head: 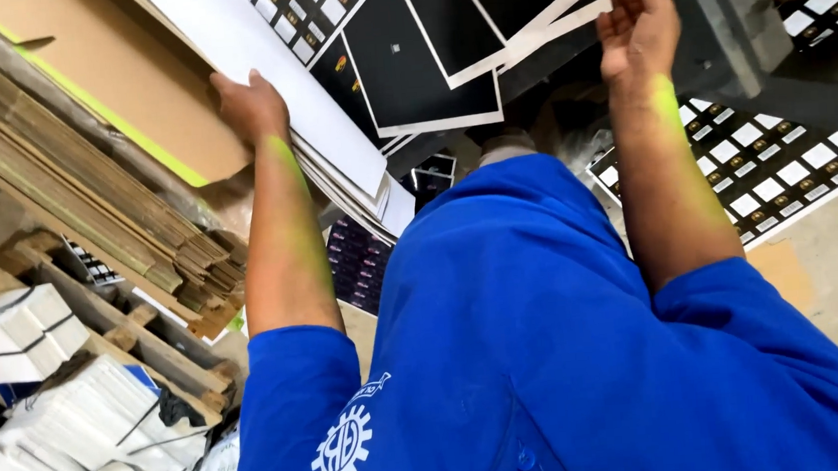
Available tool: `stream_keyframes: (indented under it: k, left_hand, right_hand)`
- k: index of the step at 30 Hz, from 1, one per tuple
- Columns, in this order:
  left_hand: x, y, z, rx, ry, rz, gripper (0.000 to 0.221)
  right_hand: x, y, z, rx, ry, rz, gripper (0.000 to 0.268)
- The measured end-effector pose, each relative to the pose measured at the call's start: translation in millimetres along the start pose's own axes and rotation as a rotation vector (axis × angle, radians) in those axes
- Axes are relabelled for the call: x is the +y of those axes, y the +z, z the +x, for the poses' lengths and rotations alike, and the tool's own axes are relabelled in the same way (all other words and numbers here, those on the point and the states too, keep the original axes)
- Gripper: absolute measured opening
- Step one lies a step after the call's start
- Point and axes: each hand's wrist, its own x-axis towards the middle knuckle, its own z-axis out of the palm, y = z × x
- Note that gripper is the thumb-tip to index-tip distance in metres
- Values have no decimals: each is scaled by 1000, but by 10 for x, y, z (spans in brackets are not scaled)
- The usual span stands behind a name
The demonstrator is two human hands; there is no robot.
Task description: Organizing and feeding printed sheets into a processing machine.
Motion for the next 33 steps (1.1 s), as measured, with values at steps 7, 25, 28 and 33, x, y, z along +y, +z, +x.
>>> stream_keyframes:
  k: [7, 25, 28, 33]
  left_hand:
    - [36, -90, -17, -29, -76, 44, 37]
    - [187, -192, -85, -35, -154, 45, 31]
    - [184, -187, -81, -33, -152, 53, 31]
    - [158, -131, -90, -24, -116, 47, 33]
  right_hand:
    - [150, 173, 147, -362, -63, -388, 65]
    - [88, 1171, -1002, -554, -648, -939, 20]
    - [165, 1256, -841, -604, -617, -1008, 9]
    - [24, 1573, -788, -716, -600, -1200, 25]
